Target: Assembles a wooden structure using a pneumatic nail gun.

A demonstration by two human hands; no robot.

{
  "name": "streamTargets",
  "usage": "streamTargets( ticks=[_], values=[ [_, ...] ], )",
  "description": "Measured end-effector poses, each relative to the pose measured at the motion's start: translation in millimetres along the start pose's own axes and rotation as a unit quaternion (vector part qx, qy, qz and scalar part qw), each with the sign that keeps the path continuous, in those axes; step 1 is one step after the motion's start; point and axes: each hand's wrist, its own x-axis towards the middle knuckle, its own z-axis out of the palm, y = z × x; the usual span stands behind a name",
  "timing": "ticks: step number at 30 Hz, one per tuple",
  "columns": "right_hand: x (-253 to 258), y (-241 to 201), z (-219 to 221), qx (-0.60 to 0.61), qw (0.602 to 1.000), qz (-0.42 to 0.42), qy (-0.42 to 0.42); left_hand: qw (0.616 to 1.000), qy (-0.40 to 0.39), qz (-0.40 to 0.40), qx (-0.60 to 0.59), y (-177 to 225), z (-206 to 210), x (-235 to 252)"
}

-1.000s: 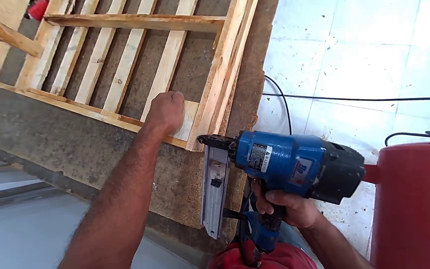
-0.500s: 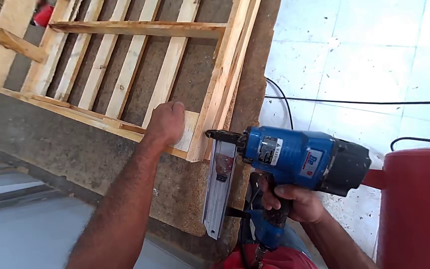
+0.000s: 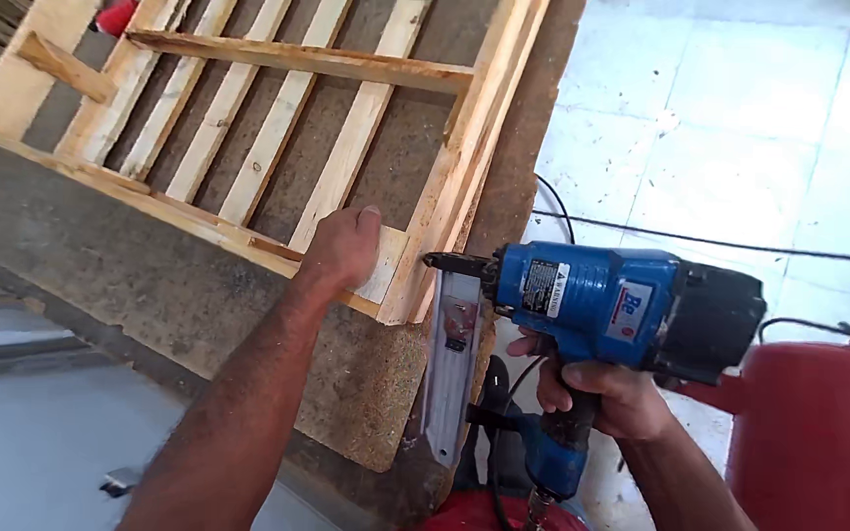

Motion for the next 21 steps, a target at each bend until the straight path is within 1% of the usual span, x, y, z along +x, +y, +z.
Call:
streamTargets(
  ticks=[1,2,3,4,5,6,7,8,9,10,11,12,13,14,15,16,17,19,20,21],
  values=[
    [-8,-6,4,-0.035,0.999,0.003,0.000,1.000,0.018,0.007,-0.018,-4,0,-2],
    [-17,-12,7,-0.072,0.997,0.007,-0.005,0.997,0.064,0.026,-0.037,-9,0,-6],
    [-26,-18,10,-0.109,0.994,0.018,-0.020,0.987,0.137,0.062,-0.055,-15,1,-12],
    [-34,-22,14,-0.140,0.989,0.031,-0.035,0.966,0.221,0.107,-0.084,-25,2,-24],
    [-42,-21,21,-0.165,0.985,0.043,-0.041,0.936,0.292,0.153,-0.121,-35,5,-41],
    [-45,-18,29,-0.182,0.981,0.052,-0.044,0.911,0.332,0.190,-0.156,-48,10,-64],
    [-45,-13,39,-0.196,0.978,0.057,-0.046,0.895,0.351,0.202,-0.186,-62,20,-92],
    [-43,-5,50,-0.210,0.975,0.062,-0.048,0.890,0.358,0.185,-0.213,-78,36,-126],
    [-38,3,62,-0.224,0.970,0.068,-0.060,0.901,0.330,0.136,-0.245,-94,56,-164],
    [-32,12,75,-0.240,0.965,0.072,-0.075,0.917,0.271,0.084,-0.279,-109,77,-202],
    [-26,21,88,-0.269,0.957,0.076,-0.080,0.933,0.178,0.042,-0.310,-122,93,-239],
    [-20,29,102,-0.322,0.940,0.082,-0.072,0.937,0.077,0.015,-0.342,-132,104,-273],
    [-12,38,118,-0.387,0.916,0.086,-0.063,0.927,-0.010,0.013,-0.375,-137,109,-301],
    [0,45,139,-0.451,0.887,0.081,-0.055,0.902,-0.065,0.028,-0.426,-140,115,-322],
    [15,54,164,-0.503,0.860,0.077,-0.044,0.864,-0.084,0.043,-0.495,-139,119,-338],
    [30,65,188,-0.550,0.830,0.085,-0.030,0.820,-0.075,0.050,-0.565,-136,123,-346],
    [45,77,208,-0.597,0.795,0.106,-0.015,0.782,-0.049,0.045,-0.620,-128,122,-347],
    [63,103,240,-0.658,0.735,0.162,0.002,0.724,0.014,-0.020,-0.689,-117,113,-335],
    [64,114,253,-0.679,0.709,0.191,-0.018,0.689,0.043,-0.052,-0.722,-117,113,-329],
    [62,118,264,-0.700,0.678,0.212,-0.067,0.637,0.061,-0.081,-0.764,-118,111,-324]
  ],
)
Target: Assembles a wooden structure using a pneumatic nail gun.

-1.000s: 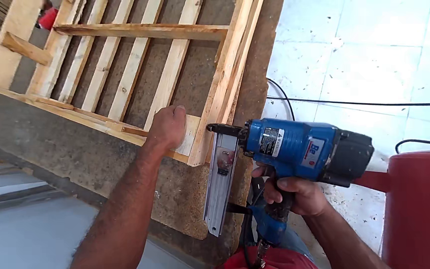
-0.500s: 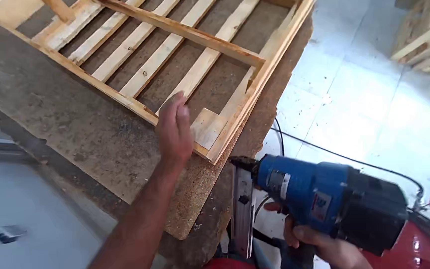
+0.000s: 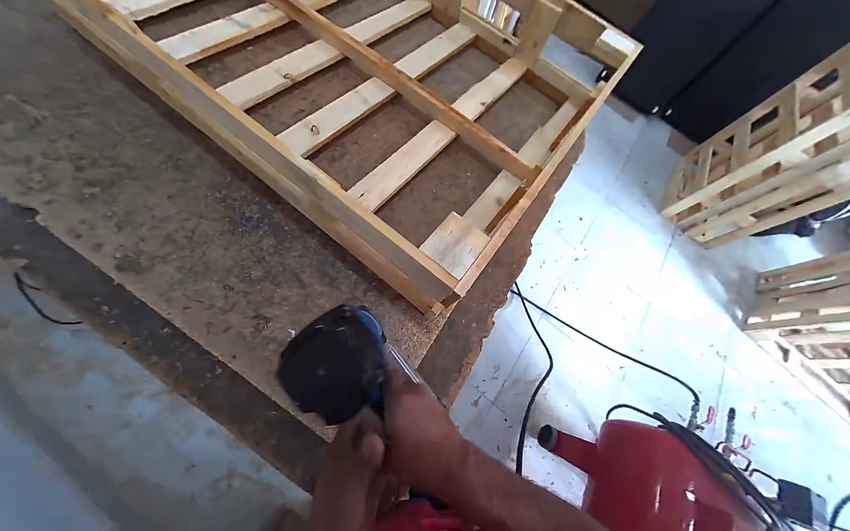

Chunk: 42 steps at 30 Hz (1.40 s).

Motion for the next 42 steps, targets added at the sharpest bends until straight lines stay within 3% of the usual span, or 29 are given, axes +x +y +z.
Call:
streamTargets(
  ticks=[1,3,5,7,9,11,14,19,24,29,42],
  values=[
    [-4,-7,1,-0.045,0.998,-0.035,-0.026,0.998,0.020,-0.012,-0.053,1,-2,5],
    [-14,-16,-14,-0.094,0.986,-0.139,0.014,0.991,0.083,-0.053,-0.088,-2,-11,14],
    [-1,-10,-59,-0.155,0.950,-0.213,0.168,0.968,0.161,-0.127,-0.142,-19,-28,32],
    [49,2,-128,-0.221,0.927,-0.117,0.281,0.949,0.181,-0.155,-0.206,-40,-47,48],
    [109,23,-189,-0.250,0.932,0.005,0.263,0.940,0.173,-0.152,-0.251,-55,-54,53],
    [156,52,-213,-0.239,0.953,0.023,0.185,0.936,0.168,-0.137,-0.278,-63,-55,57],
    [179,60,-210,-0.248,0.963,0.049,0.095,0.946,0.126,-0.109,-0.277,-77,-64,73],
    [174,57,-204,-0.270,0.954,0.065,0.110,0.956,0.193,-0.100,-0.196,-86,-52,97],
    [172,60,-205,-0.269,0.954,0.043,0.123,0.964,0.117,-0.054,-0.233,-83,-27,76],
    [169,62,-204,-0.275,0.952,0.038,0.126,0.955,-0.009,0.053,-0.292,-82,10,54],
    [168,57,-201,-0.274,0.952,0.056,0.129,0.921,-0.104,0.102,-0.361,-84,22,44]
  ],
)
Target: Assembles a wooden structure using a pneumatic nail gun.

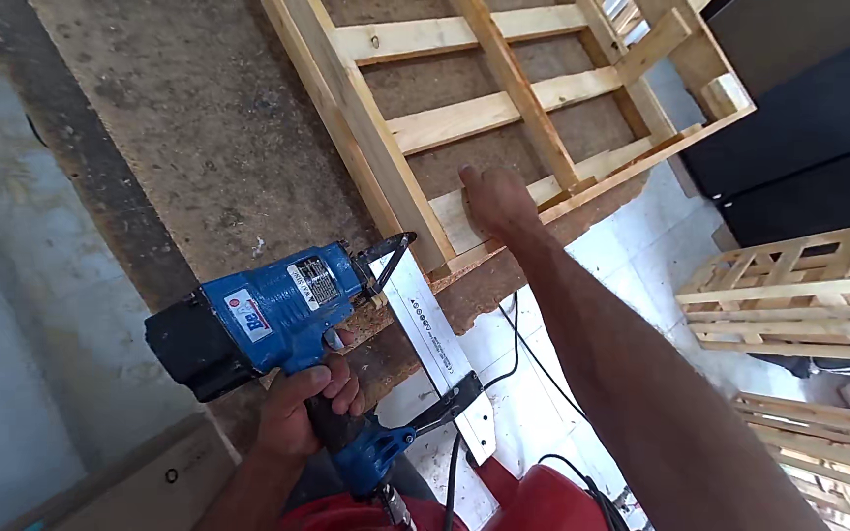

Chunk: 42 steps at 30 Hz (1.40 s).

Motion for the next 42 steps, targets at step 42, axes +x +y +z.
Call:
streamTargets(
  ticks=[42],
  values=[
    [-2,0,3,0.009,1.000,0.004,0.007,0.999,-0.022,-0.015,0.023,-28,3,-16]
  ],
)
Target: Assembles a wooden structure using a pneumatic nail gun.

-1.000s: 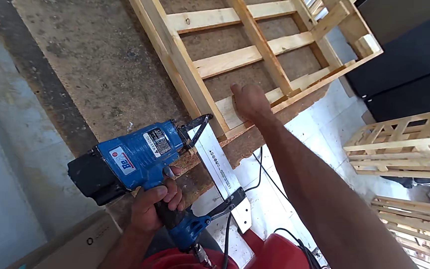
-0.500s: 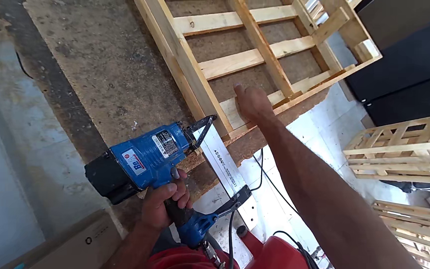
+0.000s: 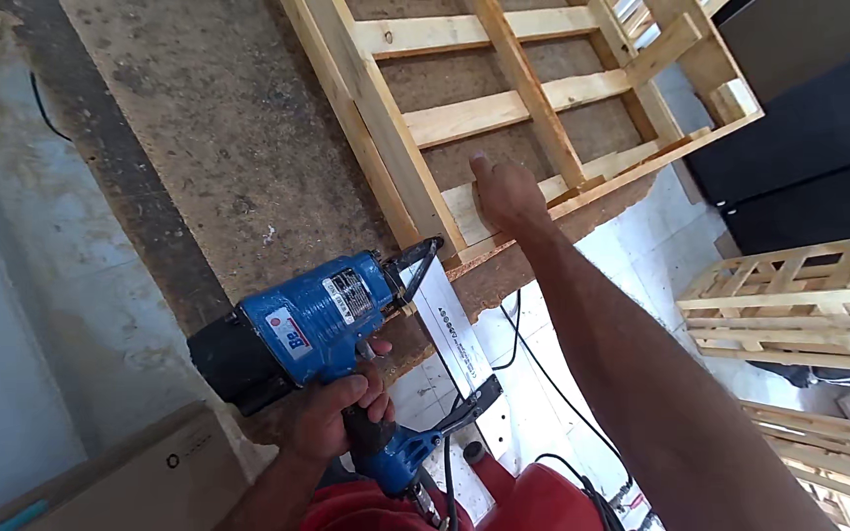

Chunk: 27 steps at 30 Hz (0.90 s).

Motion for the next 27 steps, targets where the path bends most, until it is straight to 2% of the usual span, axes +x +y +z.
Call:
streamTargets(
  ticks=[8,10,12,15,17,18,19,21,22,24,25,26,27],
  values=[
    [4,2,2,0.020,1.000,-0.013,0.013,1.000,0.017,0.004,0.016,1,8,-3],
    [4,11,4,0.076,0.993,-0.050,0.078,0.999,0.023,0.007,0.024,3,12,-9],
    [-6,22,3,0.194,0.962,-0.104,0.162,0.999,0.016,0.015,0.041,7,16,-22],
    [-68,36,25,0.299,0.910,-0.180,0.224,0.997,0.024,0.040,0.068,19,23,-47],
    [-150,34,48,0.280,0.908,-0.239,0.198,0.990,0.049,0.054,0.117,30,28,-59],
    [-194,29,61,0.275,0.911,-0.266,0.153,0.984,0.069,0.054,0.158,34,33,-62],
    [-234,22,76,0.283,0.913,-0.282,0.081,0.972,0.089,0.051,0.211,37,41,-65],
    [-290,3,98,0.318,0.906,-0.268,-0.080,0.930,0.081,0.038,0.357,39,58,-73],
    [-307,-6,102,0.338,0.901,-0.244,-0.122,0.898,0.049,0.023,0.436,41,66,-78],
    [-326,-1,105,0.414,0.884,-0.188,-0.112,0.835,-0.009,0.000,0.550,51,98,-82],
    [-327,13,109,0.437,0.877,-0.174,-0.096,0.809,-0.031,-0.064,0.584,59,113,-80],
    [-324,32,117,0.457,0.867,-0.171,-0.102,0.771,-0.059,-0.162,0.614,69,126,-78],
    [-321,48,124,0.488,0.845,-0.173,-0.134,0.732,-0.097,-0.246,0.628,77,134,-77]
  ],
)
